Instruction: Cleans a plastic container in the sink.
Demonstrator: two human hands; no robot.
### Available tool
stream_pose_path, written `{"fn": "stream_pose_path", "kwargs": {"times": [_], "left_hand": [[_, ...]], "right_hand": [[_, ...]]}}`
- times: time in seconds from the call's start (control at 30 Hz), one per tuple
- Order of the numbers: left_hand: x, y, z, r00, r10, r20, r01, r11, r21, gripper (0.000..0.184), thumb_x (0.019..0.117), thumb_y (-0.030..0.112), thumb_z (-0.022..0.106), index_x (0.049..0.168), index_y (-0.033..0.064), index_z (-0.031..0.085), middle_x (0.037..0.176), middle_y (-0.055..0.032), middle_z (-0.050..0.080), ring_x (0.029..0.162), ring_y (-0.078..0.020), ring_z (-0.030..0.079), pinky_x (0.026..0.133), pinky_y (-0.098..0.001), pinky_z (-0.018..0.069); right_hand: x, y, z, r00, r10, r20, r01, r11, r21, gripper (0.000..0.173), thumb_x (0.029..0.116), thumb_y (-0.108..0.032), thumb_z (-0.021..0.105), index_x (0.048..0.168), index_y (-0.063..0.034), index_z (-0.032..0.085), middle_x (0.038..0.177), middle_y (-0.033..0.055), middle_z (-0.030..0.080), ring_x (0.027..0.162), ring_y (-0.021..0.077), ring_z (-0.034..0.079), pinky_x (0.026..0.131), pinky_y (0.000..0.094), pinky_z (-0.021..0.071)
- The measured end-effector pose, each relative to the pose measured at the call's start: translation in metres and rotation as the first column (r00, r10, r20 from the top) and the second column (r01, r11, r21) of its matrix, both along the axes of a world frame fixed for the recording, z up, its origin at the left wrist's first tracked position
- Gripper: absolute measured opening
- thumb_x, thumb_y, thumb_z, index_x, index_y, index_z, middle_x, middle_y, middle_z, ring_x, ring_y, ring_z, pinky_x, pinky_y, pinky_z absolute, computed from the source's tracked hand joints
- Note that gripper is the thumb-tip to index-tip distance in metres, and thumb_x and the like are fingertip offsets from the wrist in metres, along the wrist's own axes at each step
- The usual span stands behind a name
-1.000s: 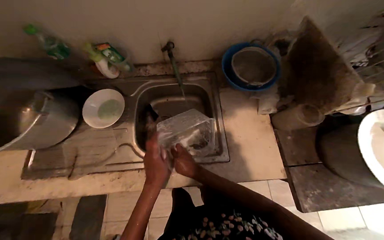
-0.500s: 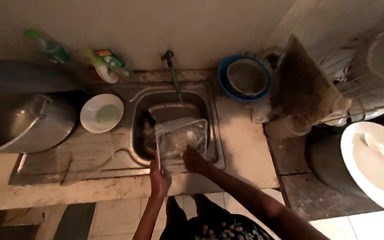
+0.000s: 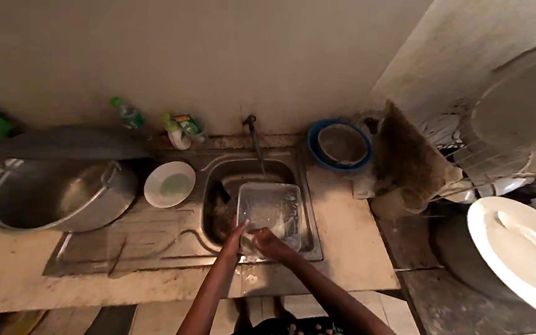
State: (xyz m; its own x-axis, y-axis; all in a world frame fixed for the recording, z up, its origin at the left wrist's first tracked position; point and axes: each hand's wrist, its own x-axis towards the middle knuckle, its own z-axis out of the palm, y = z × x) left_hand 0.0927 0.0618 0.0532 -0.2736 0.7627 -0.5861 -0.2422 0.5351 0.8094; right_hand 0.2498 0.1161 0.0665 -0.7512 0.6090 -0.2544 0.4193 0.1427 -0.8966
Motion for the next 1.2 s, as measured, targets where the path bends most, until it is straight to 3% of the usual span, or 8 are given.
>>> {"fn": "stream_pose_path", "kwargs": {"times": [0.17,0.4,0.53,0.63,0.77,0.87,0.97,1.2], "left_hand": [[-0.022,0.012,0.039,0.977,-0.178,-0.117,0.194,0.971,0.140,0.081,0.0986,0.044,0.062,0.164,0.0204,0.021,0.164,-0.0115,0.032,0.147,-0.0274,0.038,0.117,-0.0525,0.0375],[-0.023,0.053,0.072,0.962,-0.272,-0.025,0.273,0.960,0.059,0.066,0.1006,0.036,0.060,0.158,0.0175,0.034,0.147,-0.0168,0.052,0.128,-0.0287,0.055,0.101,-0.0509,0.0495],[-0.041,0.080,0.072,0.909,-0.409,-0.082,0.414,0.908,0.060,0.071,0.0955,0.049,0.065,0.156,0.0220,0.041,0.154,-0.0108,0.048,0.137,-0.0276,0.049,0.109,-0.0541,0.0440],[-0.031,0.072,0.055,0.878,-0.443,-0.180,0.469,0.871,0.146,0.101,0.0868,0.054,0.074,0.165,0.0265,0.016,0.165,-0.0131,0.030,0.145,-0.0307,0.041,0.110,-0.0549,0.0443],[-0.016,0.032,0.022,0.960,-0.268,-0.086,0.281,0.924,0.259,0.066,0.0926,0.023,0.067,0.153,0.0118,0.043,0.154,-0.0145,0.046,0.135,-0.0259,0.050,0.107,-0.0462,0.0471],[-0.012,0.023,0.008,0.947,-0.303,-0.106,0.321,0.894,0.312,0.047,0.0977,0.012,0.055,0.145,0.0081,0.054,0.150,-0.0085,0.052,0.135,-0.0197,0.051,0.110,-0.0414,0.0447],[-0.006,0.020,0.001,0.940,-0.302,-0.158,0.336,0.897,0.287,0.045,0.0990,0.015,0.055,0.144,0.0100,0.057,0.151,-0.0097,0.051,0.139,-0.0228,0.048,0.113,-0.0456,0.0412],[0.032,-0.018,-0.026,0.960,-0.147,-0.237,0.253,0.818,0.517,0.085,0.1022,0.035,0.057,0.163,0.0029,0.007,0.169,-0.0168,0.019,0.151,-0.0209,0.032,0.123,-0.0371,0.0335]], "right_hand": [[0.021,0.023,0.021,0.951,-0.201,0.236,0.178,0.977,0.117,0.041,0.0969,-0.018,0.060,0.130,0.0062,0.059,0.128,0.0248,0.063,0.116,0.0353,0.064,0.102,0.0508,0.0518],[-0.029,-0.028,0.038,0.990,-0.057,-0.128,0.087,0.966,0.244,0.068,0.1002,-0.044,0.061,0.142,0.0097,0.052,0.149,0.0294,0.048,0.141,0.0349,0.047,0.119,0.0436,0.0383],[-0.039,-0.019,0.037,0.961,-0.151,0.232,0.057,0.927,0.370,0.057,0.0907,-0.015,0.067,0.140,0.0080,0.052,0.137,0.0267,0.058,0.117,0.0371,0.065,0.101,0.0497,0.0533],[-0.031,-0.012,0.035,0.966,-0.253,-0.051,0.258,0.951,0.172,0.055,0.0997,-0.023,0.062,0.142,0.0097,0.050,0.140,0.0247,0.058,0.127,0.0281,0.060,0.111,0.0400,0.0475],[-0.015,-0.034,0.000,0.874,-0.394,-0.286,0.264,0.877,-0.401,0.065,0.1078,-0.044,0.037,0.152,0.0042,0.035,0.144,0.0184,0.051,0.124,0.0137,0.055,0.104,0.0312,0.0478],[-0.001,-0.042,-0.043,0.964,-0.265,-0.015,0.262,0.959,-0.106,0.055,0.1082,-0.029,0.046,0.155,-0.0007,0.040,0.158,0.0224,0.041,0.137,0.0305,0.053,0.114,0.0455,0.0452],[0.005,-0.035,-0.045,0.942,-0.177,0.284,0.142,0.980,0.140,0.054,0.1059,-0.036,0.049,0.152,-0.0086,0.045,0.151,0.0199,0.049,0.119,0.0347,0.065,0.098,0.0549,0.0546],[-0.028,-0.014,-0.038,0.807,-0.531,-0.259,0.478,0.844,-0.242,0.064,0.1079,-0.020,0.047,0.158,0.0106,0.019,0.161,0.0287,0.031,0.148,0.0256,0.039,0.123,0.0351,0.0327]]}}
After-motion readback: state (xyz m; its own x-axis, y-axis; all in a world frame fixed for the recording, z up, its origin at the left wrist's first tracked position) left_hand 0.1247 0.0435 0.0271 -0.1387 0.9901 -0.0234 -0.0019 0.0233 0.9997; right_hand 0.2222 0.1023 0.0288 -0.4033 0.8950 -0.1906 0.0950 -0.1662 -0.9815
